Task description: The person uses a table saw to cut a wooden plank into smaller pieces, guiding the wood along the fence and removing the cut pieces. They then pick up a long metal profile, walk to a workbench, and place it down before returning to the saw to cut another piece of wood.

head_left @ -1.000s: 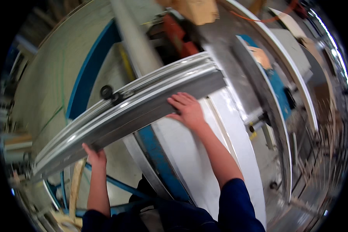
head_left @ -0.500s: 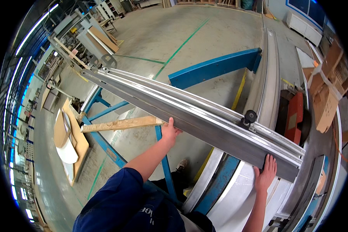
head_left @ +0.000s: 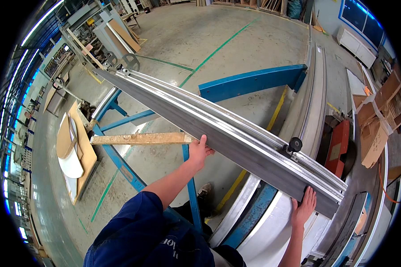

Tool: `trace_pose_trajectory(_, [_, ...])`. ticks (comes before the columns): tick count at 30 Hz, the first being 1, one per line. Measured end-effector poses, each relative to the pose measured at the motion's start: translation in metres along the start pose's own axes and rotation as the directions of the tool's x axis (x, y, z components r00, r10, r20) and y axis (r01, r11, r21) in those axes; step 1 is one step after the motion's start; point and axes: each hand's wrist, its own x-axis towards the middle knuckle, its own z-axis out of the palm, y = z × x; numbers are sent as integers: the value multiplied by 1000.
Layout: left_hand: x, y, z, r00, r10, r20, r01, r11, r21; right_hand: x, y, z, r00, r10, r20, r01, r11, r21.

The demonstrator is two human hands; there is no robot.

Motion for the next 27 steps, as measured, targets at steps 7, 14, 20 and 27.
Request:
trace_pose_trajectory(7, [0,0,-3,984,-175,22,166,961,221,-3,-2,-4,999,40,31,-41,999,11])
trace_pose_trajectory(14, [-13,-19,31,965,-222,140,199,966,164,4,-1,-4,999,6,-51,-3,999,43])
trace_pose_trajectory(20, [-6,-38,35,966,-169,195,142,979,148,-1,15,-11,994,2,-114,14,989,144])
trace_pose_trajectory(27, [12,-58,40,999,-33,31,37,990,-134,-11,34,-1,970,-8,-244,62,975,213])
